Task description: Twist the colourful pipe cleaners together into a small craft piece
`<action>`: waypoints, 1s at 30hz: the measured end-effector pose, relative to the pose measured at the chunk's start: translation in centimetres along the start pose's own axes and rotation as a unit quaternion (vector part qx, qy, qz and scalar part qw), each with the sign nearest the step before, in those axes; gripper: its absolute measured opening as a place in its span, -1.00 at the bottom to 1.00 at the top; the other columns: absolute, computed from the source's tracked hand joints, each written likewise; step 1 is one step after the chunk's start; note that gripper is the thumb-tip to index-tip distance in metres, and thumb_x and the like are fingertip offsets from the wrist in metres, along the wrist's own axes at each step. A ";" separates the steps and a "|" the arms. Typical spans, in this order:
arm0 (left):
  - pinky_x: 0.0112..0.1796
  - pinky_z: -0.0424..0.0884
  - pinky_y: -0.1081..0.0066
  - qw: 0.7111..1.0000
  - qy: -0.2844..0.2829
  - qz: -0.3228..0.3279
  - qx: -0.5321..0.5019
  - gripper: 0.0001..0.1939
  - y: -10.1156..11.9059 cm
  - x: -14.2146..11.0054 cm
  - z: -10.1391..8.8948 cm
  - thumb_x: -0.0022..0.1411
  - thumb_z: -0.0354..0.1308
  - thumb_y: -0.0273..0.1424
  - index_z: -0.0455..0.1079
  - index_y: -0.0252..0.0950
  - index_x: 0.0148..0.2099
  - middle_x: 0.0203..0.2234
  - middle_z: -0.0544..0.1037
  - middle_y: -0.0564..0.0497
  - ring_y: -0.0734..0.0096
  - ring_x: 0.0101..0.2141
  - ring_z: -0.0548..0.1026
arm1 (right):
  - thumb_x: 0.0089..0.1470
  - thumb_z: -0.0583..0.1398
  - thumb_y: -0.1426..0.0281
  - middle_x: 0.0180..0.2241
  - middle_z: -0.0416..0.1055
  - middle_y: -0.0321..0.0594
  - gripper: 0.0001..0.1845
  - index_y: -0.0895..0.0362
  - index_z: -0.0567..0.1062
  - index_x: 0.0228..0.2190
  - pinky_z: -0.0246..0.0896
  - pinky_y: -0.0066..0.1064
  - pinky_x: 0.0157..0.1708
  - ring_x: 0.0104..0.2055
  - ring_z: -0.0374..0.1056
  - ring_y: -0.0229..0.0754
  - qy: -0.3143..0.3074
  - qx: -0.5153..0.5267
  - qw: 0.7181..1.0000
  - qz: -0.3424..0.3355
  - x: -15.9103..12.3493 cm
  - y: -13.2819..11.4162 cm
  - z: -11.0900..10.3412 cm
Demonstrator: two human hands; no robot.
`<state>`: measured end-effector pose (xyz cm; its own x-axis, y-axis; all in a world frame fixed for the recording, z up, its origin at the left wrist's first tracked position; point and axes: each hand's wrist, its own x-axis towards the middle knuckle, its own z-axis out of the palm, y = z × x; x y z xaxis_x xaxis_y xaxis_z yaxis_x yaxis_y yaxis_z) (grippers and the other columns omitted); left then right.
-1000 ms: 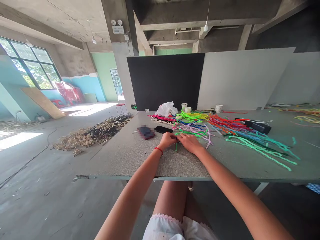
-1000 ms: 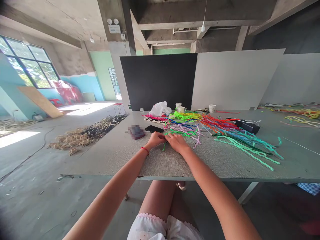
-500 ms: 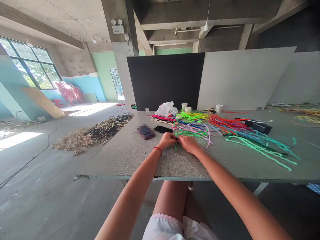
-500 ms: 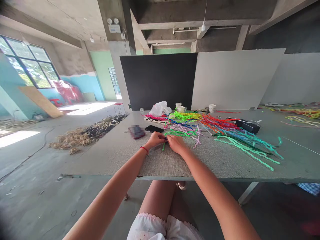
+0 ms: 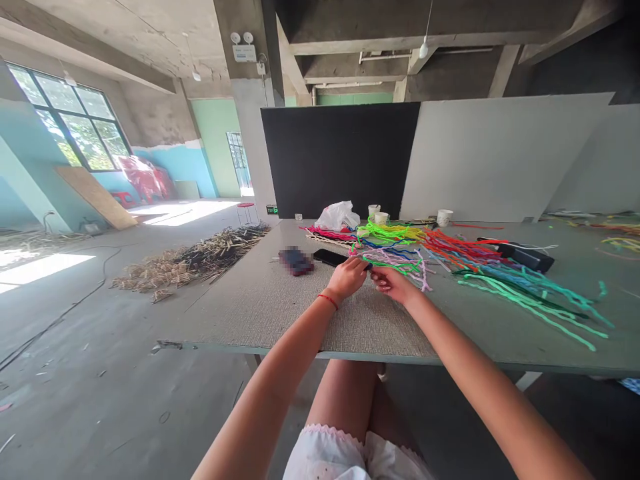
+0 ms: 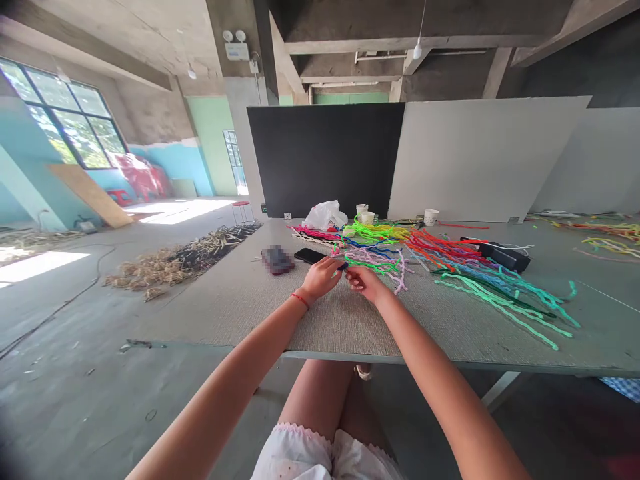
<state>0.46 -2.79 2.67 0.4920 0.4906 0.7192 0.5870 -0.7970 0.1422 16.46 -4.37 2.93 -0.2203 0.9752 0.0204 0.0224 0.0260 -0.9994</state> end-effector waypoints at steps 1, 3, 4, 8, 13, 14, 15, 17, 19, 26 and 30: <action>-0.18 0.38 0.39 1.000 0.008 -0.020 -0.012 -0.76 -0.2 -0.1 0.1 0.12 0.09 -0.54 0.48 -0.31 -0.16 -0.32 0.54 -0.07 0.36 -0.26 0.48 | 0.07 0.05 0.33 -0.65 0.19 -0.42 -0.83 0.10 0.24 -0.53 -0.16 -0.54 -0.69 -0.70 0.00 -0.39 0.030 -0.058 0.998 -0.026 -0.1 0.1 0.2; -0.24 0.39 0.43 0.996 0.014 -0.078 -0.051 -0.77 -0.8 -0.3 0.4 0.06 0.14 -0.54 0.49 -0.31 -0.19 -0.37 0.55 -0.03 0.42 -0.34 0.48 | 0.12 0.04 0.31 -0.56 0.34 -0.32 -0.85 0.10 0.30 -0.43 0.00 -0.50 -0.60 -0.59 0.20 -0.31 0.101 -0.233 0.963 -0.094 -0.3 0.5 0.9; -0.28 0.38 0.46 0.991 0.012 -0.109 -0.074 -0.78 -1.2 -0.4 0.6 0.04 0.16 -0.53 0.50 -0.32 -0.21 -0.41 0.55 -0.01 0.45 -0.38 0.47 | 0.13 0.04 0.30 -0.47 0.40 -0.26 -0.86 0.10 0.33 -0.36 0.05 -0.47 -0.53 -0.50 0.29 -0.25 0.126 -0.332 0.925 -0.132 -0.5 0.6 1.2; -0.36 0.35 0.50 0.970 -0.001 -0.190 -0.150 -0.81 -2.1 -0.6 0.9 -0.04 0.22 -0.53 0.52 -0.39 -0.28 -0.50 0.55 0.01 0.51 -0.48 0.43 | 0.23 -0.04 0.30 -0.15 0.43 -0.07 -0.75 0.11 0.34 -0.14 0.11 -0.38 -0.34 -0.20 0.37 -0.09 0.119 -0.600 0.760 -0.217 -0.9 0.8 1.7; -0.40 0.33 0.50 0.941 -0.026 -0.228 -0.248 -0.81 -2.9 -0.5 1.4 -0.10 0.31 -0.45 0.53 -0.42 -0.35 -0.55 0.54 0.02 0.50 -0.49 0.44 | 0.27 -0.11 0.38 -0.06 0.37 -0.06 -0.71 0.10 0.34 -0.11 0.10 -0.36 -0.26 -0.11 0.34 -0.09 0.055 -0.680 0.700 -0.212 -1.0 0.4 0.9; -0.41 0.33 0.50 0.931 -0.036 -0.239 -0.274 -0.80 -3.1 -0.6 1.6 -0.12 0.32 -0.45 0.53 -0.42 -0.36 -0.56 0.54 0.02 0.50 -0.50 0.44 | 0.27 -0.11 0.38 -0.06 0.37 -0.06 -0.71 0.09 0.34 -0.12 0.09 -0.36 -0.26 -0.11 0.34 -0.10 0.050 -0.678 0.702 -0.212 -1.0 0.4 0.8; -0.42 0.33 0.50 0.920 -0.049 -0.251 -0.298 -0.80 -3.3 -0.6 1.7 -0.13 0.32 -0.46 0.53 -0.42 -0.37 -0.57 0.53 0.03 0.50 -0.51 0.44 | 0.28 -0.11 0.37 -0.07 0.37 -0.07 -0.72 0.09 0.35 -0.13 0.09 -0.37 -0.26 -0.13 0.34 -0.11 0.049 -0.672 0.708 -0.214 -1.0 0.5 0.7; -0.45 0.33 0.49 0.899 -0.075 -0.270 -0.337 -0.81 -3.6 -0.6 2.0 -0.15 0.32 -0.47 0.53 -0.42 -0.38 -0.60 0.52 0.04 0.51 -0.55 0.42 | 0.28 -0.10 0.35 -0.12 0.39 -0.09 -0.72 0.10 0.36 -0.17 0.07 -0.39 -0.29 -0.17 0.34 -0.14 0.059 -0.643 0.732 -0.218 -0.8 0.8 0.7; -0.47 0.33 0.49 0.886 -0.081 -0.287 -0.355 -0.81 -3.9 -0.6 2.2 -0.15 0.32 -0.46 0.53 -0.43 -0.39 -0.61 0.50 0.04 0.51 -0.56 0.41 | 0.26 -0.07 0.33 -0.21 0.42 -0.14 -0.75 0.10 0.38 -0.24 0.05 -0.42 -0.34 -0.23 0.33 -0.17 0.085 -0.590 0.775 -0.210 -0.3 1.2 0.8; -0.48 0.28 0.51 0.908 -0.017 -0.270 -0.319 -0.79 -3.3 -0.4 2.6 -0.16 0.34 -0.38 0.53 -0.40 -0.42 -0.60 0.49 0.05 0.52 -0.53 0.39 | 0.12 0.03 0.34 -0.58 0.29 -0.35 -0.76 0.11 0.28 -0.56 0.03 -0.48 -0.44 -0.47 0.23 -0.25 0.108 -0.334 0.923 -0.155 1.9 2.1 0.7; -0.53 0.24 0.51 0.859 -0.067 -0.319 -0.395 -0.77 -3.0 -0.5 2.1 -0.15 0.34 -0.35 0.52 -0.42 -0.43 -0.66 0.43 0.07 0.58 -0.61 0.32 | 0.16 0.03 0.30 -0.45 0.36 -0.28 -0.80 0.11 0.34 -0.45 0.01 -0.47 -0.40 -0.39 0.26 -0.23 0.116 -0.424 0.876 -0.201 0.9 1.8 0.2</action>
<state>-0.21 0.07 0.44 0.3328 0.9101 0.2469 0.1706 -0.3156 0.9334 16.05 -3.45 1.14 -0.1743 0.8661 0.4684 0.7262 0.4344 -0.5329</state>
